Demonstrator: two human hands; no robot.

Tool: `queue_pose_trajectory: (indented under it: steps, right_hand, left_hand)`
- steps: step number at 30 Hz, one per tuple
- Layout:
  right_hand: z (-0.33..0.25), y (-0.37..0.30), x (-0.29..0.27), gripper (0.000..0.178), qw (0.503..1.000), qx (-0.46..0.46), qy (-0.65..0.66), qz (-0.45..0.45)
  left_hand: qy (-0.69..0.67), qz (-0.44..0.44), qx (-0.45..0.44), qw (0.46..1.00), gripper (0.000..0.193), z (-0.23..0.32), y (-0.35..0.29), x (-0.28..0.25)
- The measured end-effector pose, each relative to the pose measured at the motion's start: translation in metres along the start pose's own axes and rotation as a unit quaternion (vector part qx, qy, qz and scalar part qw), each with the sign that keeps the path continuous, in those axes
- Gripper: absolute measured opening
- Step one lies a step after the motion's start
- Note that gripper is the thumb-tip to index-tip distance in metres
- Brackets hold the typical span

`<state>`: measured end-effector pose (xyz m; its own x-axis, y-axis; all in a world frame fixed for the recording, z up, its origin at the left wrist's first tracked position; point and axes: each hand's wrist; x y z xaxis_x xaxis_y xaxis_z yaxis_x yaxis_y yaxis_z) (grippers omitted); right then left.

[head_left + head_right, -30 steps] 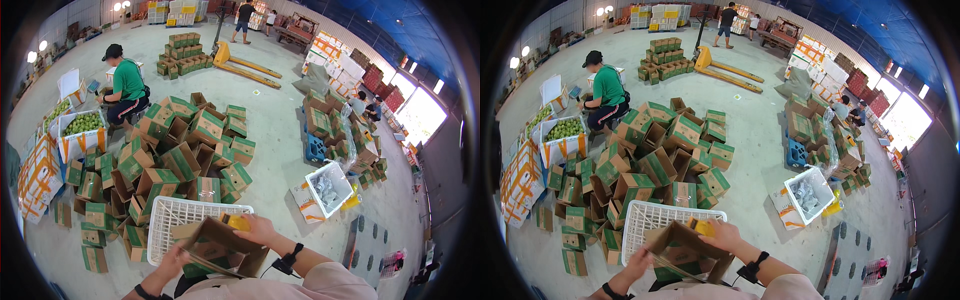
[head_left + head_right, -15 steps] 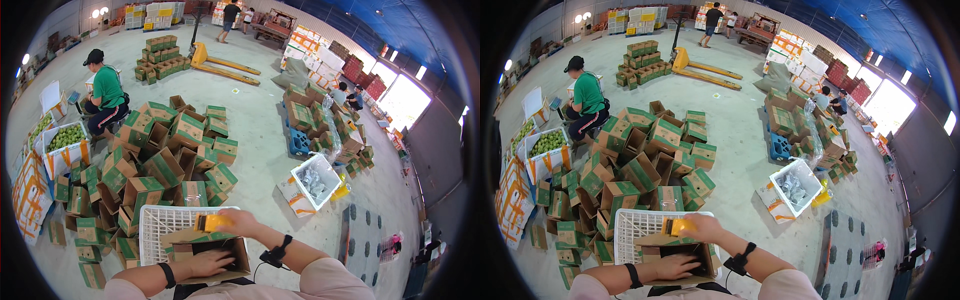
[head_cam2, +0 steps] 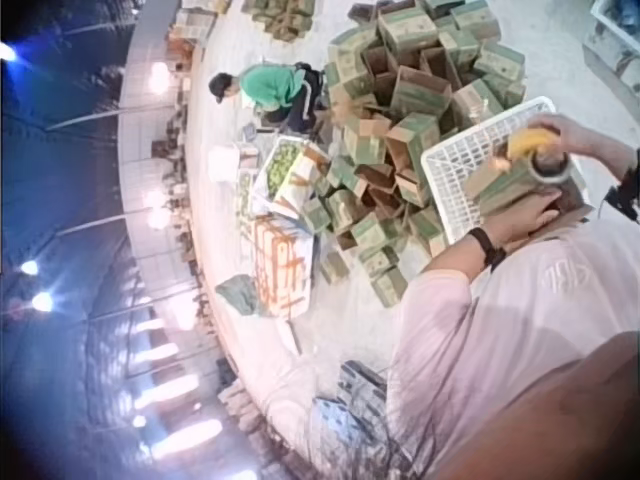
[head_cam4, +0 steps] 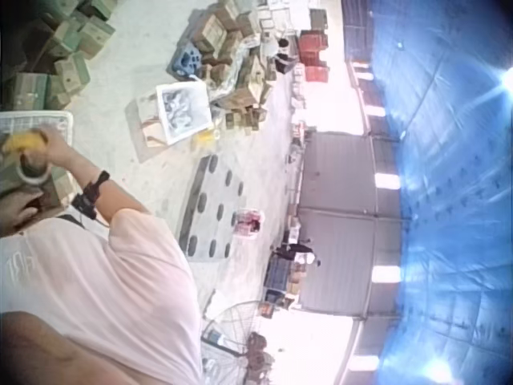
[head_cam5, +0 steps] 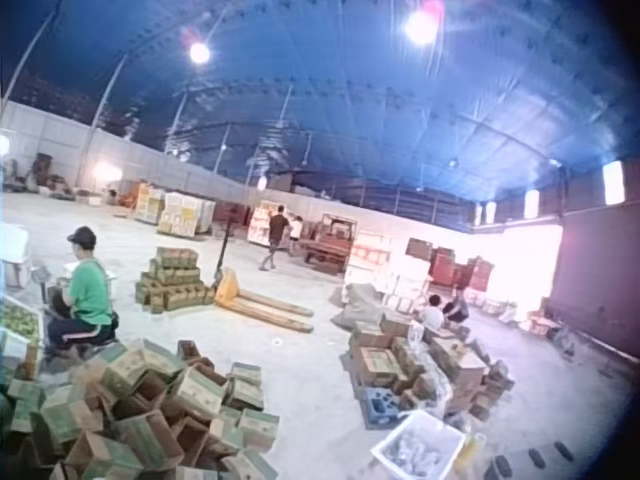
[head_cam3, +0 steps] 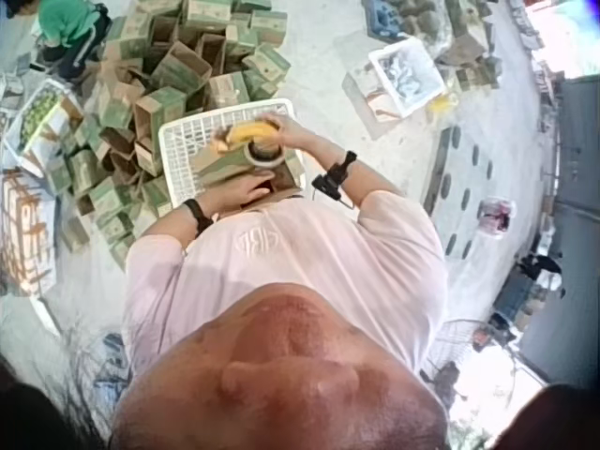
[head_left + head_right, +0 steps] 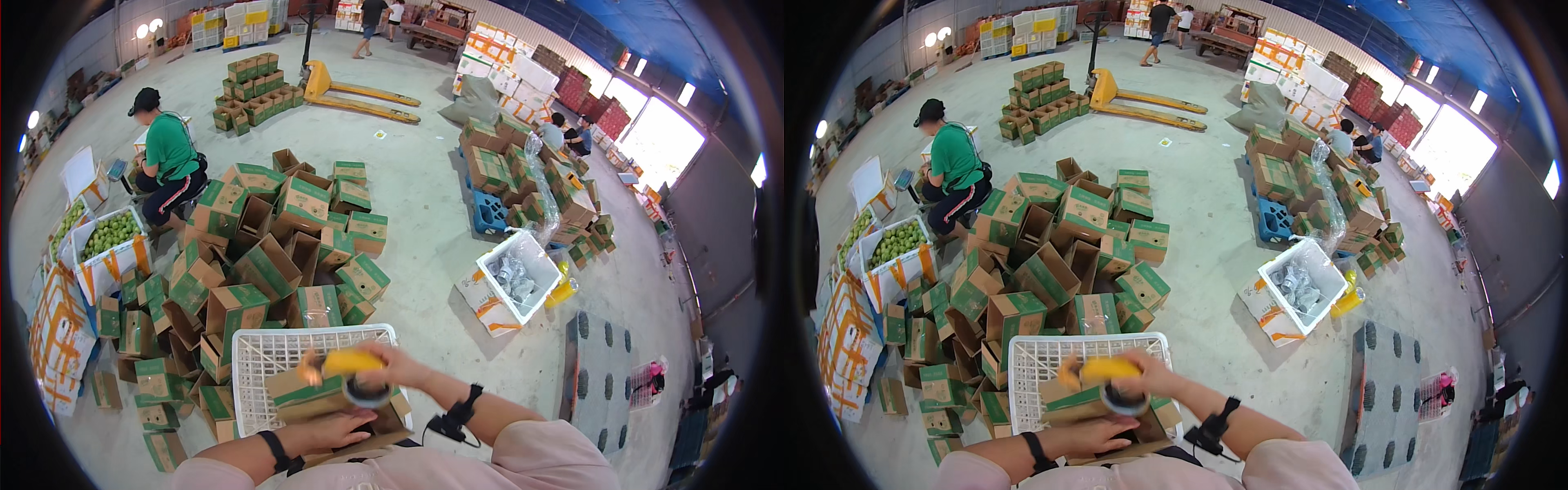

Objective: The recorder is assembling cardboard boxes and sealing them with a hand-held tape dispenser.

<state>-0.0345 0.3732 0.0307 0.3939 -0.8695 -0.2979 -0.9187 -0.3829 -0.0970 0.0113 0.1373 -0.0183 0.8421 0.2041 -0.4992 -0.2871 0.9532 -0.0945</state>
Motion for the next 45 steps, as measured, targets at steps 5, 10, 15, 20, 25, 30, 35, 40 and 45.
queue_pose_trajectory:
  steps: [5,10,15,20,25,30,35,40,45]
  right_hand:
    - [0.016,-0.036,0.020,0.063,0.998,0.057,-0.009,0.024]
    - [0.038,-0.034,0.020,0.055,0.982,0.079,0.131,0.114]
    - [0.024,-0.024,0.020,0.046,0.972,0.108,0.179,0.108]
    - [-0.042,-0.017,0.007,0.049,0.973,0.025,0.217,0.075]
    - [-0.010,-0.067,0.032,0.064,0.963,-0.242,-0.079,0.084]
    - [0.010,-0.089,0.055,0.074,0.963,-0.159,-0.217,0.014]
    - [-0.001,-0.075,0.046,0.064,0.952,-0.142,-0.268,0.033]
    - [-0.080,0.065,0.068,0.035,0.972,-0.075,-0.220,0.014]
    - [-0.121,0.206,0.219,0.051,0.809,-0.052,-0.523,-0.263]
  left_hand:
    - [-0.237,0.023,-0.197,0.951,0.049,0.001,-0.120,0.031]
    - [-0.012,0.436,-0.244,0.866,0.072,-0.001,-0.104,0.040]
    - [-0.101,0.506,-0.323,0.794,0.067,-0.054,-0.074,0.023]
    - [-0.197,0.488,-0.324,0.786,0.065,-0.040,-0.072,0.014]
    - [-0.067,0.478,-0.321,0.815,0.070,-0.038,-0.076,0.017]
    - [0.205,0.511,-0.363,0.752,0.074,-0.015,-0.054,0.035]
    - [0.293,0.370,-0.159,0.867,0.075,0.004,-0.053,0.084]
    - [0.291,0.396,-0.137,0.860,0.072,-0.019,-0.053,0.089]
    - [0.296,0.448,-0.120,0.835,0.068,-0.027,-0.047,0.097]
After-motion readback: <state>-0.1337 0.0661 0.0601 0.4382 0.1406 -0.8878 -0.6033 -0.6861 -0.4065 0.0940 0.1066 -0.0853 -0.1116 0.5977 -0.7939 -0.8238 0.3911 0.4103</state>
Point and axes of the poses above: each hand's wrist, its own y-axis towards the middle knuckle, its own x-axis out of the palm, z = x × y, and after that the axes turned 2 degrees about -x, right-handed
